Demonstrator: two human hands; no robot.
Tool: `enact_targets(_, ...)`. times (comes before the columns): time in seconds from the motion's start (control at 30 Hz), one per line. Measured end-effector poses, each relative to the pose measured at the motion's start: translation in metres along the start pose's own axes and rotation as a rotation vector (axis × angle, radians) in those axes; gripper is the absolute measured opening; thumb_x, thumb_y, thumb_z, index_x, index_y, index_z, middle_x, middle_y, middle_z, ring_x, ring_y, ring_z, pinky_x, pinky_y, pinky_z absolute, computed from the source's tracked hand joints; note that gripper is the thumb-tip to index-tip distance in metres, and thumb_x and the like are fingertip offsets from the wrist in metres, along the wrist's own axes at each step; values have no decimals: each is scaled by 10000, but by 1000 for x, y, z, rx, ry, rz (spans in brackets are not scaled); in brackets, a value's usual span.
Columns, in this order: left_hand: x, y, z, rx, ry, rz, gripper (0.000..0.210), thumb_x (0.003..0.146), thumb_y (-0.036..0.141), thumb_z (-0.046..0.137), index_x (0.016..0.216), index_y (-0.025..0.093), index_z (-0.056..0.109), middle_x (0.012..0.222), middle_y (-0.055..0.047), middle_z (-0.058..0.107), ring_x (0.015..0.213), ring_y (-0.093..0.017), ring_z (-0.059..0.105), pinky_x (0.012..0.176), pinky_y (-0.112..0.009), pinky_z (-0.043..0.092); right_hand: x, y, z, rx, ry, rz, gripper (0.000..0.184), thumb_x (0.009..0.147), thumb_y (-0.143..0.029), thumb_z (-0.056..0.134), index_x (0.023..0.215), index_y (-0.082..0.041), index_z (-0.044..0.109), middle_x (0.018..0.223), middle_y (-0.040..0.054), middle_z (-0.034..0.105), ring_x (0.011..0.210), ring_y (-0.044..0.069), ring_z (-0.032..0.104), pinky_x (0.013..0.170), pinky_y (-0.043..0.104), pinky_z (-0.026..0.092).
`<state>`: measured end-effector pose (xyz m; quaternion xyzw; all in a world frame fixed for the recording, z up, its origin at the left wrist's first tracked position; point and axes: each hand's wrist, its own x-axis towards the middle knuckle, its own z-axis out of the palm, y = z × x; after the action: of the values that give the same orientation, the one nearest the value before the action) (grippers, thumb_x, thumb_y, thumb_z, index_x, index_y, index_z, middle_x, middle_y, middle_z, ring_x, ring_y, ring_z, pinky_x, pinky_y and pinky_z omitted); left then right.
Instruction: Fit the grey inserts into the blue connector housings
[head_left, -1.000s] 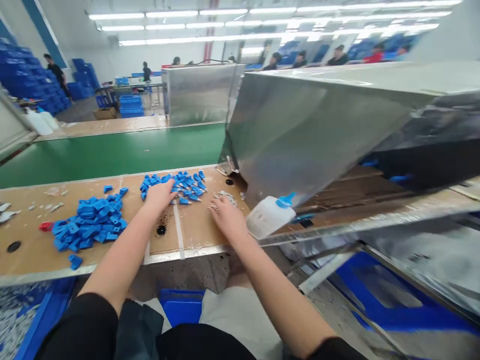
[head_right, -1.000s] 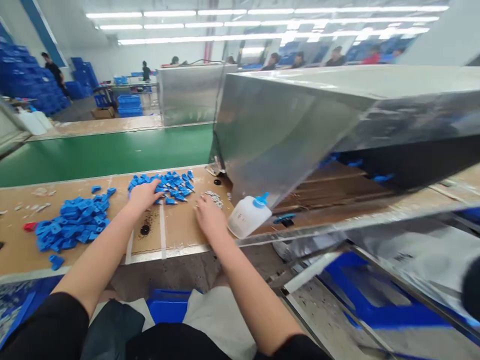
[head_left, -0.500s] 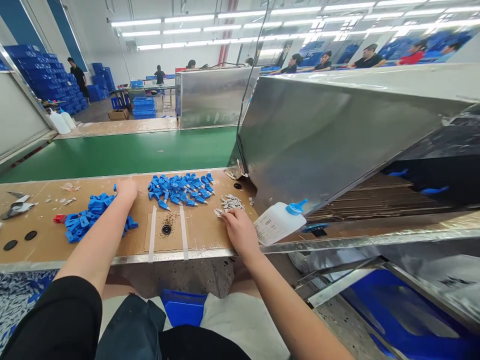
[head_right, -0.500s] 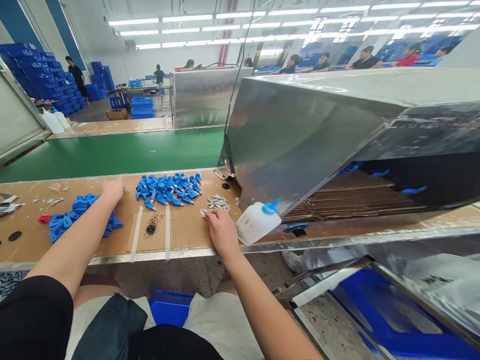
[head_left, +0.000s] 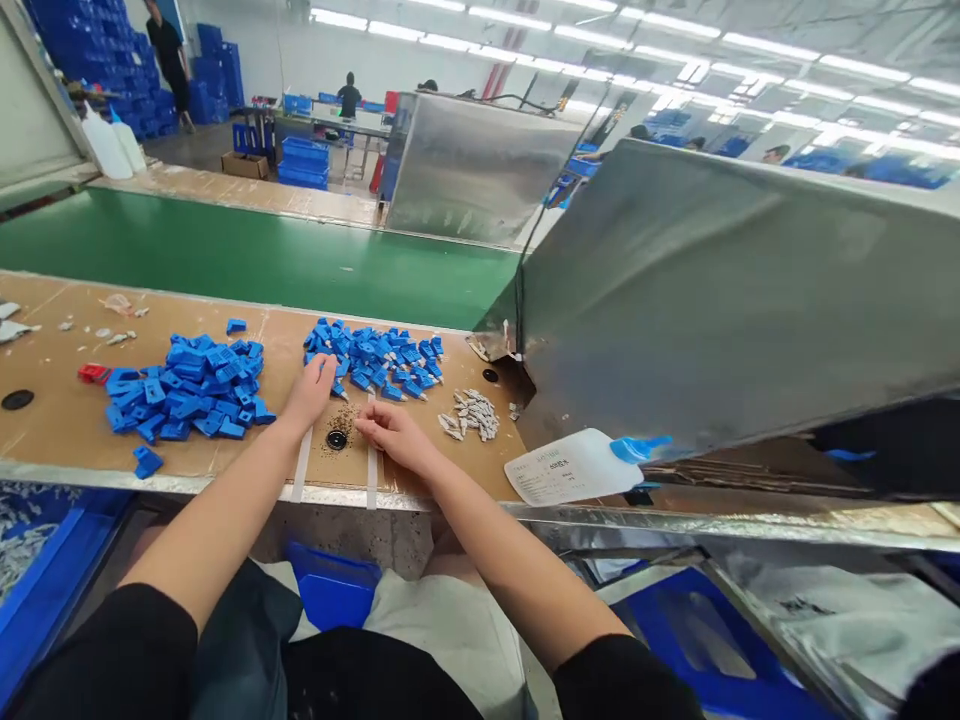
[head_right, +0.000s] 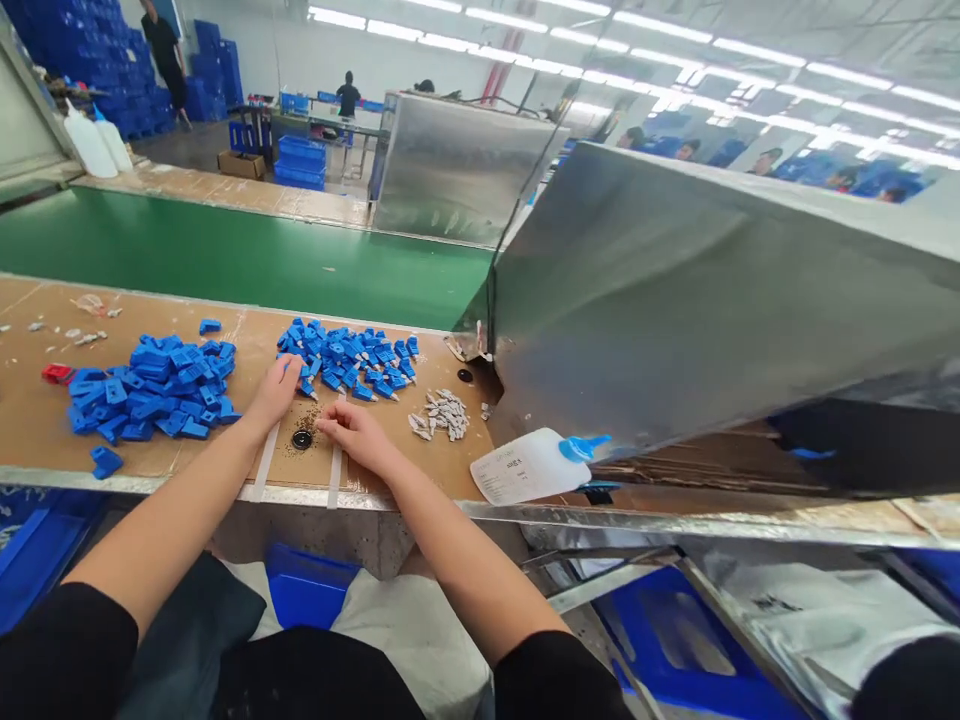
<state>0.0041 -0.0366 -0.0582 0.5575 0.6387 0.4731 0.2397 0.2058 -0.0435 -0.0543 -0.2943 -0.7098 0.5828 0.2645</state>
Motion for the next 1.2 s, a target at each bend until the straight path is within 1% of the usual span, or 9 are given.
enact_targets(0.1, 2, -3, 0, -35, -18, -1, 439, 1028, 518, 325, 851, 199, 570, 709, -30, 580, 696, -184, 564, 665, -299, 423, -1, 1, 0, -9, -123, 37, 449, 944, -601, 586, 1045, -172, 669, 735, -4, 596, 643, 129, 528, 602, 246, 446)
enact_targets(0.2, 1, -1, 2, -31, -16, -4, 474, 1030, 526, 306, 744, 207, 509, 652, -23, 551, 654, -180, 528, 637, -303, 371, -3, -1, 0, -143, -151, -7, 418, 993, -540, 538, 1146, -181, 689, 801, 28, 652, 700, 149, 583, 668, 275, 493)
enact_targets(0.37, 1, 0, 5, 25, -34, -21, 464, 1035, 453, 310, 674, 210, 470, 641, -31, 562, 634, -175, 503, 634, -310, 321, -1, -9, 1, -453, -226, -130, 296, 1033, -398, 511, 1151, -204, 701, 863, 44, 702, 747, 165, 630, 738, 297, 506)
enact_targets(0.5, 3, -2, 6, 30, -40, -8, 469, 1037, 441, 315, 663, 208, 477, 644, -39, 571, 630, -177, 503, 634, -310, 314, 1, -17, 1, -526, -240, -107, 184, 1025, -315, 533, 1093, -186, 645, 827, 25, 685, 734, 163, 633, 707, 281, 484)
enact_targets(0.73, 3, -2, 8, 119, -51, -21, 481, 1019, 413, 349, 611, 203, 492, 609, -43, 551, 597, -176, 462, 611, -321, 259, 2, -19, 1, -666, -294, -154, 84, 993, -228, 553, 989, -190, 628, 945, 60, 708, 827, 178, 627, 753, 291, 461)
enact_targets(0.83, 3, -2, 8, 118, -67, -27, 484, 1009, 423, 357, 604, 201, 501, 606, -43, 554, 600, -178, 463, 608, -321, 257, 4, -16, -1, -480, -176, -150, 135, 996, -323, 565, 968, -200, 611, 854, 32, 678, 754, 160, 605, 706, 282, 464)
enact_targets(1.0, 3, 0, 4, 70, -135, -19, 489, 1000, 417, 357, 578, 203, 480, 583, -31, 547, 603, -179, 483, 605, -316, 292, 20, 0, -5, -23, 281, -138, 339, 952, -560, 582, 972, -234, 492, 692, -33, 558, 606, 142, 549, 611, 286, 485)
enact_targets(1.07, 4, 1, 3, 57, -152, -20, 487, 994, 417, 358, 567, 206, 457, 562, -20, 526, 592, -174, 477, 604, -315, 297, 30, 6, -6, 0, 332, -154, 382, 928, -606, 585, 968, -240, 480, 703, -27, 565, 609, 145, 553, 613, 294, 498)
enact_targets(1.2, 4, 3, 2, 58, -172, -34, 479, 984, 424, 353, 567, 208, 447, 562, -19, 528, 593, -172, 478, 610, -315, 299, 43, 16, -1, 13, 316, -172, 393, 915, -612, 593, 964, -240, 478, 721, -18, 583, 638, 153, 577, 627, 296, 512)
